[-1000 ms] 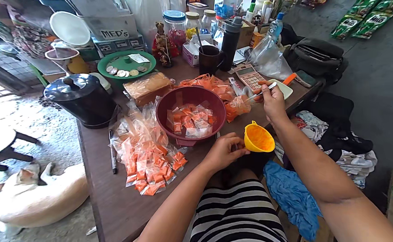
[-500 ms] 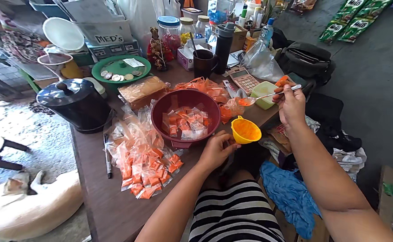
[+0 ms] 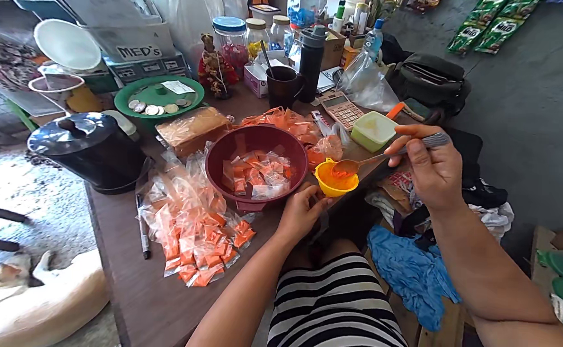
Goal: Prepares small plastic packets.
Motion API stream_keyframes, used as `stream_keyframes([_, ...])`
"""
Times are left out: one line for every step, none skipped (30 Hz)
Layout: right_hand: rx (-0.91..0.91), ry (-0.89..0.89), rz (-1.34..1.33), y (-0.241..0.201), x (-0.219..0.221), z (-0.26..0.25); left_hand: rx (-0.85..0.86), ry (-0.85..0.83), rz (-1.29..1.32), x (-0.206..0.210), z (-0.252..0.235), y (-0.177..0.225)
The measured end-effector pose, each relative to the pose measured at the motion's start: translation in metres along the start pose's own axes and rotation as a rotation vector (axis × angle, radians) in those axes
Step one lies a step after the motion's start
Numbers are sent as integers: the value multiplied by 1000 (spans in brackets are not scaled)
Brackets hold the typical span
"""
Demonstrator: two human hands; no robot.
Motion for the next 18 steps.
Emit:
stream_keyframes([-31,-26,8,-2,1,1,2,-1,-5,0,0,0])
stream_keyframes([-57,-42,5,-3,2,1,3,-1,-10,0,0,0])
stream_keyframes([-79,-54,2,-5,2,2,4,-1,-15,0,0,0])
stream_keyframes([-98,-65,7,-7,3,2,8,-1,-19,0,0,0])
stream_keyframes([-121,-77,15,-8,4,3,16,-2,-20,0,0,1])
stream_keyframes([-147,-86,25,-10,5,5,23,-1,-19,0,0,1])
stream_keyframes([-171,-96,37,-11,6,6,29,0,-16,0,0,1])
stream_keyframes([-191,-105,47,-12,7,8,35,3,-15,0,0,2])
stream_keyframes([-210,-111,49,-13,9,10,39,6,-14,0,0,2])
stream_keyframes([-229,-112,59,-14,9,11,42,7,-12,0,0,2])
stream_keyframes([-248,-101,72,-15,9,14,45,7,-13,0,0,2])
stream_keyframes([-264,-90,90,-16,10,16,49,6,-17,-1,0,2])
stream_keyframes([-271,-98,107,-17,11,17,55,5,-22,-1,0,2])
stream_keyframes([-268,-129,111,-18,13,20,64,3,-27,0,1,1])
stream_keyframes([-266,-156,109,-17,15,23,71,-2,-33,0,1,1])
stream_keyframes([-270,-160,107,-17,16,25,76,-6,-38,1,1,1])
stream_keyframes([-274,-143,101,-17,14,27,82,-7,-41,1,1,1])
stream_keyframes([-273,-126,97,-17,13,27,88,-4,-40,1,1,1])
Point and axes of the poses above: each hand's wrist, its own z-axis away from the middle knuckle, its own x-axis out of the palm, y = z × x, the point moved 5 cm from there along -z, towards the middle knuckle, and after that the axes turned 5 degrees about y, right-handed, at the moved point
